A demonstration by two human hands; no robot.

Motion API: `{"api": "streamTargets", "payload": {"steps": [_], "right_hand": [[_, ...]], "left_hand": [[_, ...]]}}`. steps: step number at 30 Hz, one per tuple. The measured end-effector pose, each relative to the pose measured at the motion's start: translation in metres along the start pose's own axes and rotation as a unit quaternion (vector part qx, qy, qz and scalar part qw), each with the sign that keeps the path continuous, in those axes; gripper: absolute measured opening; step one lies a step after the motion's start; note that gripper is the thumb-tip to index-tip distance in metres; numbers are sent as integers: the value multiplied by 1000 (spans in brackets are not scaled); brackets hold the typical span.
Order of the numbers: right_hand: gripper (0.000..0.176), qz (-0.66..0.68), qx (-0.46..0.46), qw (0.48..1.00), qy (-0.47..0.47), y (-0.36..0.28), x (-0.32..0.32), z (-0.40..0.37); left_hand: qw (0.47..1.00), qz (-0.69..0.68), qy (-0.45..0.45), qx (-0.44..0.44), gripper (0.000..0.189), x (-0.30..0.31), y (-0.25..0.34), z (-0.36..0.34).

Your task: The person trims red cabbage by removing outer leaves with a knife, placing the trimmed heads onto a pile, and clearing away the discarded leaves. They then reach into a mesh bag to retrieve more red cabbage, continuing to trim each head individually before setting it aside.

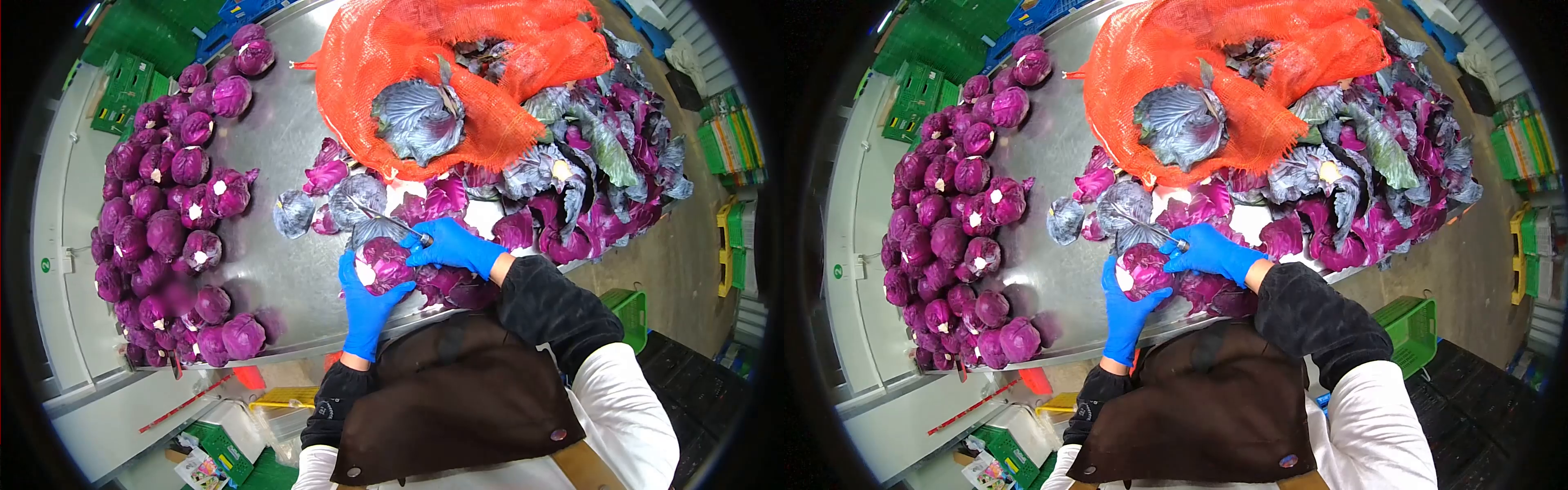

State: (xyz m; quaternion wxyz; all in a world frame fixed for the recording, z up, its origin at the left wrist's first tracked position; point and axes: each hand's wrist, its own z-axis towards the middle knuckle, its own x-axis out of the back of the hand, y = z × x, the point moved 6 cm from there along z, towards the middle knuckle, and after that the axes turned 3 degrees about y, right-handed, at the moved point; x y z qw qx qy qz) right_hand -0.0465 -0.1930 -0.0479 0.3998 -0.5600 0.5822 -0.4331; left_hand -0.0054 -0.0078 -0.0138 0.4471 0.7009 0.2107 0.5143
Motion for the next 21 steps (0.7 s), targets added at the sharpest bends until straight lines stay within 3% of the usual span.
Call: {"api": "streamTargets", "payload": {"steps": [3, 5, 8, 9, 10, 12, 14, 15, 16, 18, 19, 20, 21], "right_hand": [[36, -76, 24, 997, 0, -19, -8, -8], [32, -368, 103, 922, 63, -48, -16, -16], [29, -317, 54, 941, 103, -41, -13, -15], [22, -188, 81, 972, 115, -45, -6, -18], [22, -186, 81, 972, 114, -42, -2, -19], [15, 23, -47, 991, 124, -20, 15, -18], [14, -108, -12, 973, 205, -11, 50, -22], [18, -303, -8, 917, 258, -24, 65, -28], [23, -454, -60, 857, 238, -32, 72, -26], [29, -279, 124, 920, 246, -76, 46, -33], [34, -241, 157, 934, 214, -93, 22, -34], [39, -203, 191, 943, 183, -107, 1, -32], [41, -242, 162, 949, 120, -104, -18, -26]], "left_hand": [[1000, -13, -10, 0, 111, 1, 3, -1], [1000, -8, -4, -10, 109, 0, 2, -2], [998, -51, 20, 15, 106, 6, -16, -3], [994, -109, 3, 30, 102, 11, -21, -2], [985, -166, -15, 46, 99, 15, -26, -4], [971, -225, -9, 77, 95, 24, -36, -6], [875, -456, -12, 162, 97, 26, -44, -10], [853, -490, -22, 179, 96, 29, -37, -10], [852, -492, -21, 180, 96, 34, -31, -9], [902, -407, -50, 134, 97, 38, -18, -3], [903, -406, -51, 134, 97, 38, -14, -1], [947, -304, -62, 78, 99, 38, -5, 5], [977, -199, -72, 20, 100, 37, 4, 9]]}}
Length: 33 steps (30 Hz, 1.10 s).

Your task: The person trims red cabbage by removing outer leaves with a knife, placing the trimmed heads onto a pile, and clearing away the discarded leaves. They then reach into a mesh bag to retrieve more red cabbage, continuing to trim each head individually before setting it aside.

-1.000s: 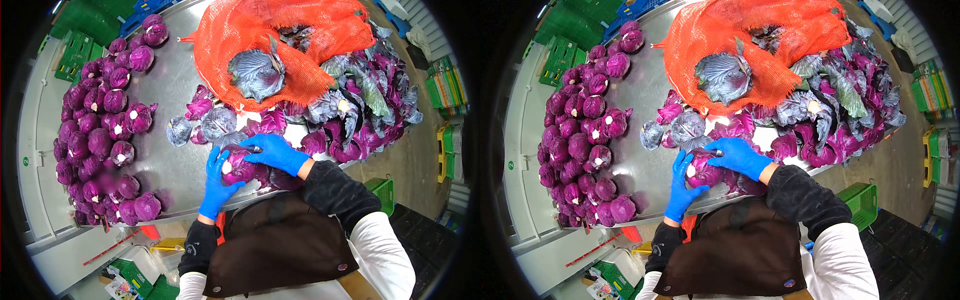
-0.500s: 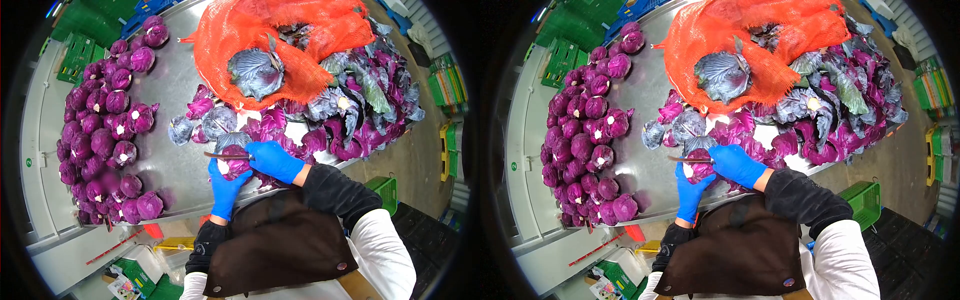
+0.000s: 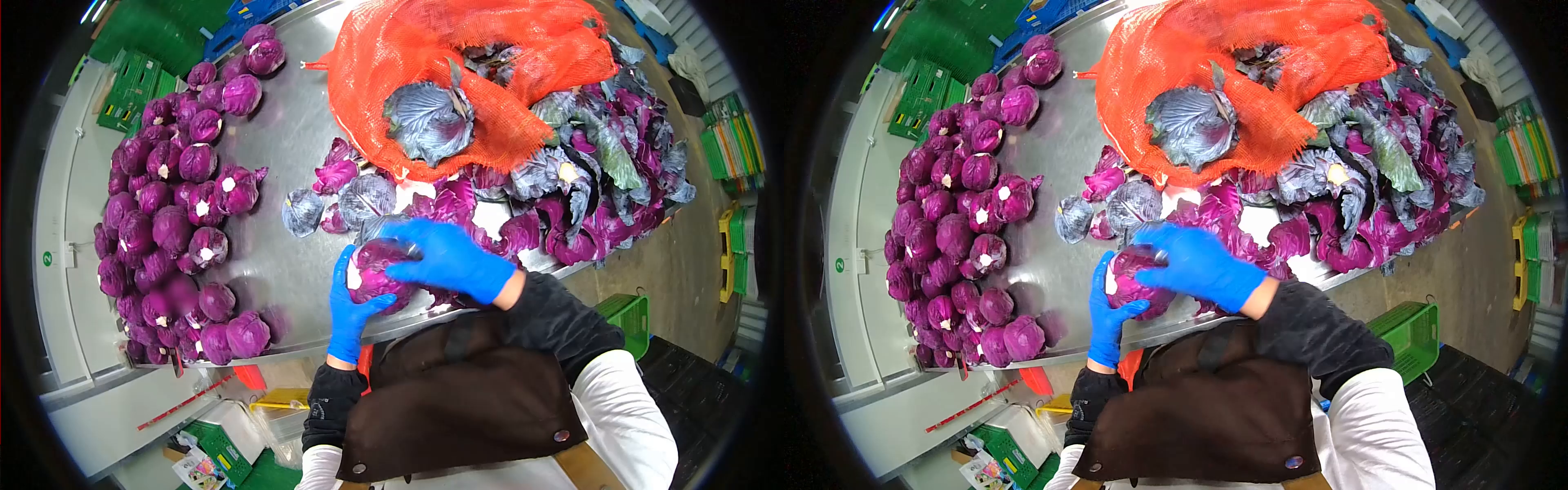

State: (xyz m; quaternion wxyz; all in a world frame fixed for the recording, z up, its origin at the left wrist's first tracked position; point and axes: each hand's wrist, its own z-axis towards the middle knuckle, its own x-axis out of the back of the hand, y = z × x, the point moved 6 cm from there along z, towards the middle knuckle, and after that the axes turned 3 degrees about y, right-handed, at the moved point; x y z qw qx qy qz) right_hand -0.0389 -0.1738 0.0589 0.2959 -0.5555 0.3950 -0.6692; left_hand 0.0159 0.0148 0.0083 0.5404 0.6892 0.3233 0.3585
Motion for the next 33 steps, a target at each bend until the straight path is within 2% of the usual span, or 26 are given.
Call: {"api": "streamTargets", "payload": {"steps": [2, 4, 6, 8, 9, 11, 13, 15, 17, 20, 21, 22, 23, 25, 26, 27, 28, 29, 30, 31, 32, 33], "right_hand": [[42, -72, -52, 987, -133, -3, -16, 6], [39, -126, -46, 978, -159, 7, -20, 9], [37, -178, -38, 966, -183, 18, -25, 7], [32, 90, -54, 991, -87, 24, -13, 4], [32, 90, -56, 991, -87, 22, -13, 4], [27, 56, 74, 993, -71, -2, -9, 3], [25, 41, 65, 994, -81, 2, -8, 7], [20, 21, 41, 977, -207, 18, -22, 7], [22, 13, 61, 974, -217, 21, -22, 5], [23, 114, -50, 983, -135, 39, -15, 1], [23, 114, -50, 983, -135, 41, -11, -1], [20, 290, -168, 933, -133, 53, -9, -6], [18, 452, -277, 838, -126, 62, -9, -12], [24, 420, -284, 856, -105, 62, 1, -12], [33, 393, -204, 892, -86, 50, 5, -7], [41, 364, -124, 921, -65, 35, 8, -3], [52, 220, -35, 973, -53, 21, 9, 2], [52, 221, -35, 973, -50, 10, 8, 7], [53, 128, 20, 984, -126, -8, 1, 10], [55, 33, 75, 976, -202, -19, -9, 8], [40, 18, 119, 981, -152, -19, -10, 9], [40, 17, 118, 982, -148, -16, -10, 9]], "left_hand": [[999, 45, -10, -17, 103, -3, 3, 1], [993, 111, -17, -43, 104, -3, 2, 2], [995, 89, -34, -29, 104, -5, 3, 3], [996, 65, -51, -16, 104, -8, 1, 5], [997, 51, -55, -10, 102, -9, 1, 5], [998, 37, -59, -3, 100, -13, 1, 6], [997, 39, -64, -8, 100, -20, 6, 8], [996, 23, -81, 19, 99, -27, 8, 5], [995, 8, -95, 43, 98, -30, 6, 5], [993, 28, -98, 53, 97, -29, -6, -1], [989, -55, -98, 91, 96, -28, -13, -2], [977, -138, -96, 128, 96, -26, -20, -3], [978, -137, -93, 128, 96, -22, -27, -4], [903, -373, -80, 199, 95, -20, -36, -5], [875, -420, -85, 225, 94, -17, -38, -6], [876, -419, -85, 225, 94, -16, -33, -5], [892, -384, -120, 209, 93, -19, -22, 0], [905, -347, -155, 191, 93, -22, -11, 5], [929, -281, -159, 179, 92, -23, -4, 7], [930, -280, -159, 179, 92, -24, -3, 7], [942, -235, -170, 166, 92, -25, -2, 8], [953, -191, -182, 151, 91, -26, -1, 9]]}}
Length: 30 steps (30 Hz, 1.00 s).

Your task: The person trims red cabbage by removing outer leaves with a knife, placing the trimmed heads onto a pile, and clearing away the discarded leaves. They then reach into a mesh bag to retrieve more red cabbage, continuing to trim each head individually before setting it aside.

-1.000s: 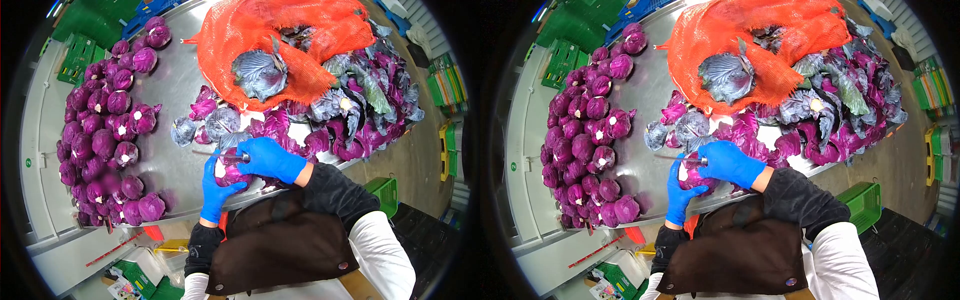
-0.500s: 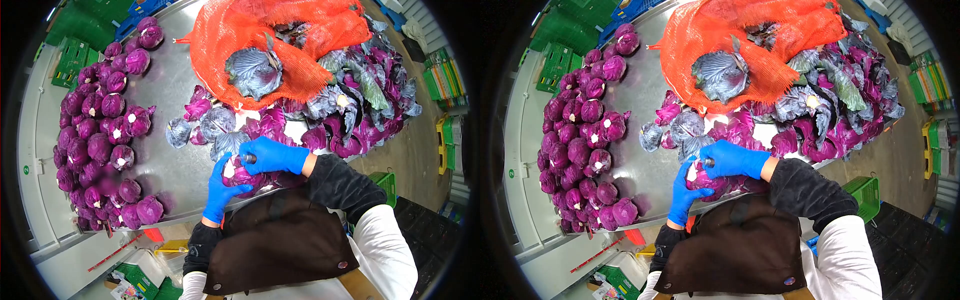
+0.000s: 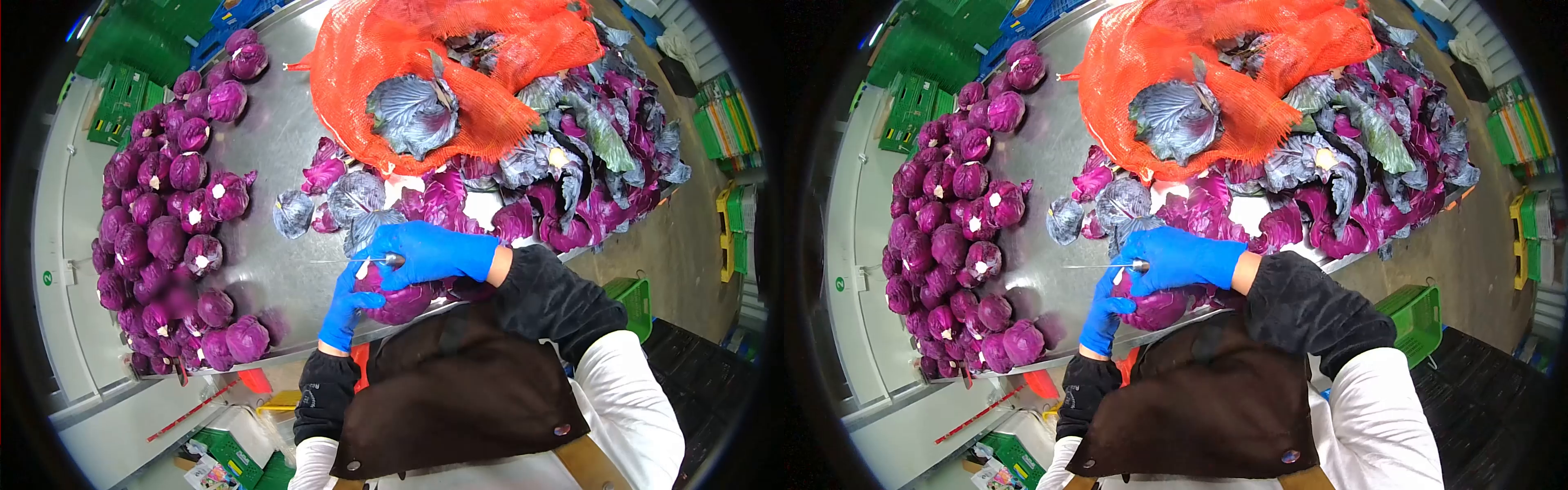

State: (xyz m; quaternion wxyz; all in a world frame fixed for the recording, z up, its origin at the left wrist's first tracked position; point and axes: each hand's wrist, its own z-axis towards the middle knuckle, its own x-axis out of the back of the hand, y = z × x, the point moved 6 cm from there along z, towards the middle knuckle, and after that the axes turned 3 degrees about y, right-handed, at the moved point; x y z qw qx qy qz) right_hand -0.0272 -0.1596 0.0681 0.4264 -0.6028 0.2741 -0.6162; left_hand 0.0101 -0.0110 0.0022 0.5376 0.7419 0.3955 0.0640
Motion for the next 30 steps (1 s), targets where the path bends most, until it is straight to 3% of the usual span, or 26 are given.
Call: {"api": "streamTargets", "payload": {"steps": [2, 3, 4, 6, 7, 8, 9, 10, 12, 13, 15, 16, 17, 18, 19, 20, 21, 22, 24, 26, 30], "right_hand": [[32, 250, -204, 942, -97, 29, -11, -13], [20, 468, -246, 845, -75, 51, -24, -28], [20, 467, -247, 845, -78, 55, -17, -38], [15, 515, -293, 805, 30, 65, 2, -50], [15, 516, -293, 804, 28, 60, 5, -46], [20, 443, -283, 849, 47, 53, 13, -39], [26, 366, -271, 888, 67, 47, 20, -32], [26, 367, -270, 888, 68, 40, 18, -27], [46, 195, -77, 968, 135, 7, 29, -15], [59, 189, -103, 974, 73, 1, 24, -12], [60, 223, -131, 961, 100, 10, 14, -15], [60, 257, -158, 945, 127, 22, 8, -17], [61, 196, -124, 957, 175, 32, 5, -19], [61, 196, -125, 957, 174, 27, 10, -19], [55, 293, -262, 912, 114, 31, 7, -22], [49, 379, -390, 837, 52, 34, -4, -31], [49, 379, -391, 837, 52, 37, -10, -33], [44, 394, -385, 833, 44, 41, -23, -38], [39, 411, -381, 828, 36, 43, -38, -44], [24, 484, -369, 792, 47, 42, -43, -47], [21, 451, -383, 806, 18, 30, -36, -50]], "left_hand": [[999, -43, 7, 8, 89, 9, -18, -4], [989, -147, 10, 17, 88, 16, -30, -4], [968, -250, 15, 25, 88, 26, -45, -5], [957, -286, 21, 47, 81, 59, -85, -9], [904, -424, -16, 45, 76, 64, -93, -9], [832, -551, -53, 41, 73, 69, -98, -10], [798, -599, -62, 28, 70, 64, -91, -11], [799, -598, -62, 28, 70, 52, -82, -8], [907, -371, 201, 2, 67, 63, -81, -3], [907, -371, 201, 2, 67, 67, -84, 0], [822, -568, -22, -39, 69, 58, -79, 9], [822, -568, -22, -39, 69, 52, -69, 7], [903, -419, 91, -31, 72, 57, -67, 1], [946, -254, 200, -20, 75, 64, -64, -5], [946, -255, 202, -19, 75, 76, -72, -7], [943, -322, 73, -31, 79, 84, -79, -6], [921, -383, -58, -44, 83, 83, -80, -7], [921, -383, -58, -43, 83, 73, -67, -5], [973, -222, 5, -62, 94, 59, -39, -2], [977, -202, -9, -65, 95, 47, -19, 1], [987, -119, -64, -89, 98, 29, 9, 3]]}}
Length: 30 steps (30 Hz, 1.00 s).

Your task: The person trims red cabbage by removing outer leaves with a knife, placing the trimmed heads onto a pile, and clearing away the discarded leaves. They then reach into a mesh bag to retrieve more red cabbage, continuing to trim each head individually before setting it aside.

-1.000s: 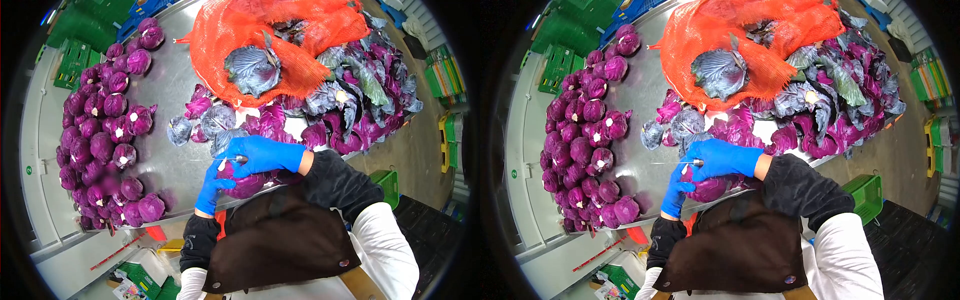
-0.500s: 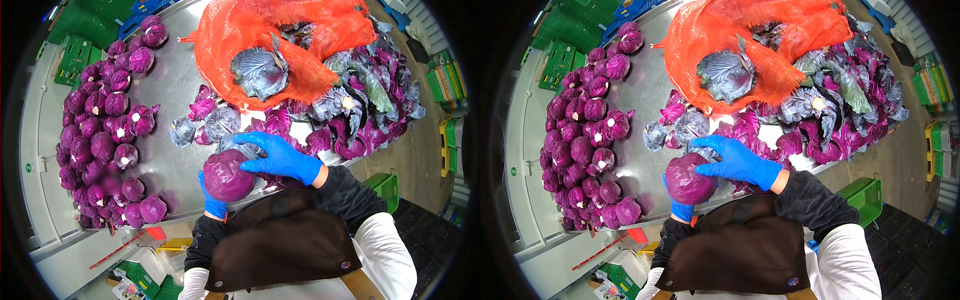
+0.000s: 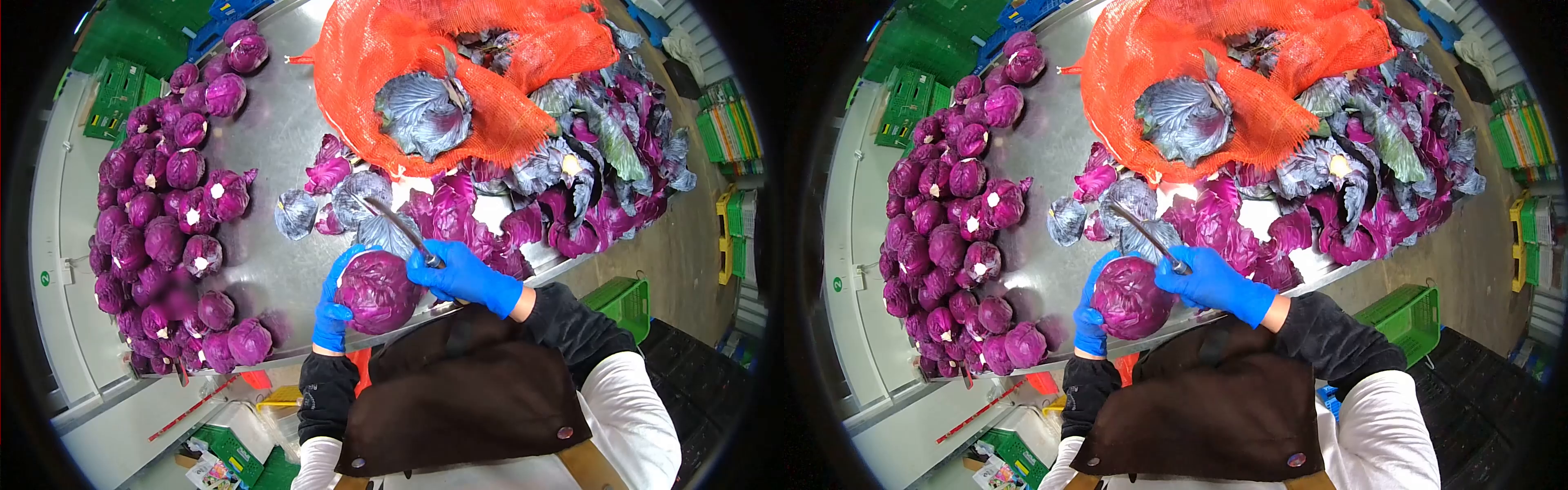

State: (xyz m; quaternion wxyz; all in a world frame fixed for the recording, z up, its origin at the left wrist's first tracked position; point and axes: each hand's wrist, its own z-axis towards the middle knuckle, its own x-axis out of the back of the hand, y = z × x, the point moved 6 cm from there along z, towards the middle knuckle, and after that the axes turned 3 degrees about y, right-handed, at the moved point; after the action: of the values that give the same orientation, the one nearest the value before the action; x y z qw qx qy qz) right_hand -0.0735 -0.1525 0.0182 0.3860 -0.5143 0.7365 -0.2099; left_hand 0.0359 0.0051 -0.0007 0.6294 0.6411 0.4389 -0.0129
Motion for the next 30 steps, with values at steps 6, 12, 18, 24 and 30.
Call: {"api": "streamTargets", "payload": {"steps": [6, 12, 18, 24, 30], "right_hand": [[43, -256, 406, 869, 124, -60, -25, -19], [46, -366, 324, 872, 17, -37, -23, -8], [20, -212, 211, 952, 60, -6, -1, -24], [15, 123, 241, 928, 256, -8, 73, -53], [35, -149, 294, 857, 395, -10, 76, -47]], "left_hand": [[979, 187, 47, 59, 104, 3, 3, 2], [959, 273, -36, 73, 95, -21, -5, 0], [980, 176, -13, 97, 96, -11, -33, -14], [998, -48, 1, 30, 74, 25, -38, -24], [958, 66, 247, -130, 55, 65, -28, 15]]}}
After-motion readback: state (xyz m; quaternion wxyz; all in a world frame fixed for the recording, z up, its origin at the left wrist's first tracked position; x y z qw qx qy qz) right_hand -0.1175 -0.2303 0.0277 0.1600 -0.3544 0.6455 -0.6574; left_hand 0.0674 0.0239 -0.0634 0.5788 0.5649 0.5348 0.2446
